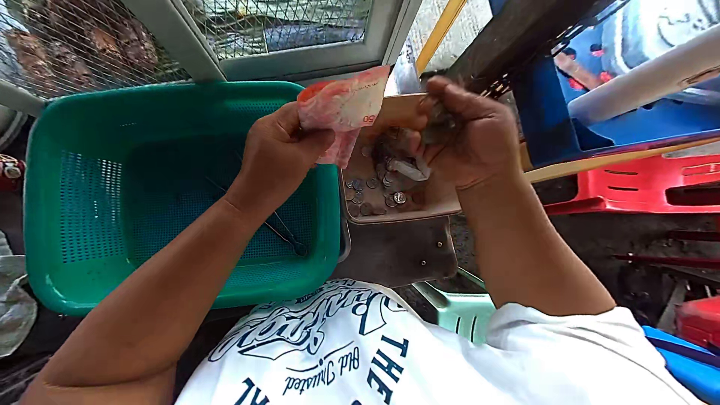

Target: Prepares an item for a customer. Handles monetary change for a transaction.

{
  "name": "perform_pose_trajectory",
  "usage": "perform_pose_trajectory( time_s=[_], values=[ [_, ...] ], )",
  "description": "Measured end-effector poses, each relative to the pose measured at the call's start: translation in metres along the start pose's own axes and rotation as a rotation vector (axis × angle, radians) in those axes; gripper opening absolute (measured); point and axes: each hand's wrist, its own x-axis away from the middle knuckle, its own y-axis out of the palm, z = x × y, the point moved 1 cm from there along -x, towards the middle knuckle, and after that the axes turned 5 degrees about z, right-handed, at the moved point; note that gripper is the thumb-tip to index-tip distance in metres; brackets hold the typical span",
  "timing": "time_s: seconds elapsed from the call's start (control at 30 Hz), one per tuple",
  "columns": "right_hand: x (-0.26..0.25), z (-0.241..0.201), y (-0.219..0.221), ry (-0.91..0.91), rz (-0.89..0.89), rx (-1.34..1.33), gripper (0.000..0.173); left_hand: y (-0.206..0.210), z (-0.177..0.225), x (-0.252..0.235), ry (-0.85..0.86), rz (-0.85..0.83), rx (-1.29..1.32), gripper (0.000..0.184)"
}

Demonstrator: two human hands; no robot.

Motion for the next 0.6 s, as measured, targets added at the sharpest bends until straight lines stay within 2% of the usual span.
perform_pose_trajectory(
  time_s=[0.07, 0.17, 0.23, 0.3, 0.37, 0.5, 0.6],
  values=[
    [-0.005, 0.014, 0.004, 0.061, -0.077, 0.349, 0.030, -0.002, -0.002, -0.001, 0.017, 0.008, 0.009, 0.014],
    [-0.014, 0.028, 0.018, -0.094, -0.412, 1.273, 0.020, -0.005, -0.003, 0.000, 0.011, 0.012, -0.002, 0.015],
    [-0.027, 0.043, 0.025, -0.091, -0.640, 1.782, 0.028, -0.004, -0.003, 0.000, 0.001, 0.013, -0.010, 0.016],
    [-0.041, 0.059, 0.025, 0.052, -0.765, 2.076, 0.040, -0.003, -0.002, 0.000, -0.001, 0.013, -0.006, 0.016],
    [-0.048, 0.069, 0.022, 0.116, -0.801, 2.158, 0.047, -0.003, -0.001, 0.003, 0.007, 0.003, 0.003, 0.016],
    [-0.060, 0.078, 0.015, 0.077, -0.802, 2.052, 0.041, -0.005, -0.001, 0.008, 0.025, -0.003, -0.004, 0.015],
    [-0.060, 0.074, 0.015, 0.014, -0.790, 1.990, 0.022, -0.003, 0.005, 0.012, 0.010, -0.007, 0.014, 0.016]
  ],
)
